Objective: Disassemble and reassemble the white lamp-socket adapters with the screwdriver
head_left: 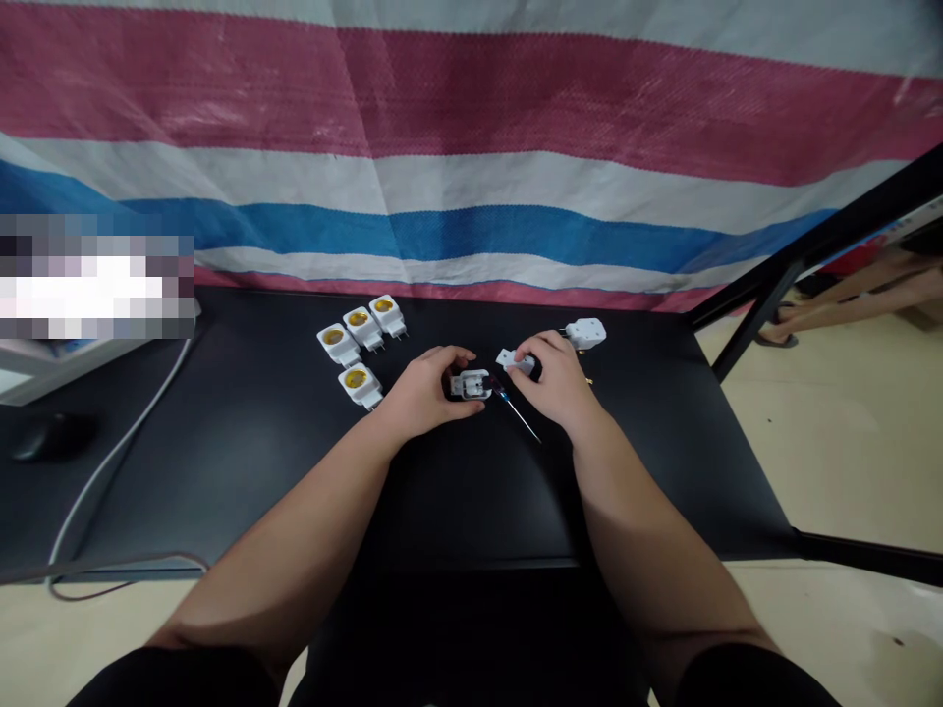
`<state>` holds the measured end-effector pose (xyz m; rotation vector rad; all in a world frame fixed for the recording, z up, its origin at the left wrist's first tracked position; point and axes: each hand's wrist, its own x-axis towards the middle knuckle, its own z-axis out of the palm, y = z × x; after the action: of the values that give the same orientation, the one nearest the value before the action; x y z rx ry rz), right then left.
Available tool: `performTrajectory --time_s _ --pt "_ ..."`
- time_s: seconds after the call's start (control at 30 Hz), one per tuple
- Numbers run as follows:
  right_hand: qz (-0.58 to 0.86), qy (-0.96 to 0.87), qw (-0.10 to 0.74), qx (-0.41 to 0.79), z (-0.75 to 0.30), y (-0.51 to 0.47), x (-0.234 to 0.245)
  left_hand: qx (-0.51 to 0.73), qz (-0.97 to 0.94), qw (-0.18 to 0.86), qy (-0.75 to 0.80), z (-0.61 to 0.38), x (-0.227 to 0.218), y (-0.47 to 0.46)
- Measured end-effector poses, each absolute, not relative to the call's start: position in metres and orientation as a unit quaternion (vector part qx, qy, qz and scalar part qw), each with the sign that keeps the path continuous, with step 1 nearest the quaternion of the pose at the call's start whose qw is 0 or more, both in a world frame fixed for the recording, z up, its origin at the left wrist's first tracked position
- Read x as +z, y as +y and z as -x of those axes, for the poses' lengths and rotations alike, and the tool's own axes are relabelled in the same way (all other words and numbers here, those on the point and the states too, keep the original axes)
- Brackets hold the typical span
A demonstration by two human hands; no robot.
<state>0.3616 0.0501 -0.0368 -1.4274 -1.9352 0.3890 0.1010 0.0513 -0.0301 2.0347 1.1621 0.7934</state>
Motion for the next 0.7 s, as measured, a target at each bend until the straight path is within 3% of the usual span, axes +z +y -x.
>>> performTrajectory --time_s 0.13,0.27,0.57,0.7 --pt "0.444 -0.800 0.315 0.251 -0.352 0.040 -0.018 0.288 -0.729 0.404 0.471 -0.099 -0.032 0.049" --pt "0.428 -0.815 0.275 0.279 -0.344 0.035 -0.016 0.301 -0.695 0.466 0.458 -0.097 -0.038 0.051" --pt "0.409 -0.780 0.351 0.318 -0.344 0.037 -0.022 0.356 -0.519 0.664 0.404 -0.101 -0.029 0.050" --pt "0.388 -0.779 0.373 0.322 -0.343 0.036 -0.023 0.356 -0.468 0.703 0.400 -0.103 -0.026 0.048"
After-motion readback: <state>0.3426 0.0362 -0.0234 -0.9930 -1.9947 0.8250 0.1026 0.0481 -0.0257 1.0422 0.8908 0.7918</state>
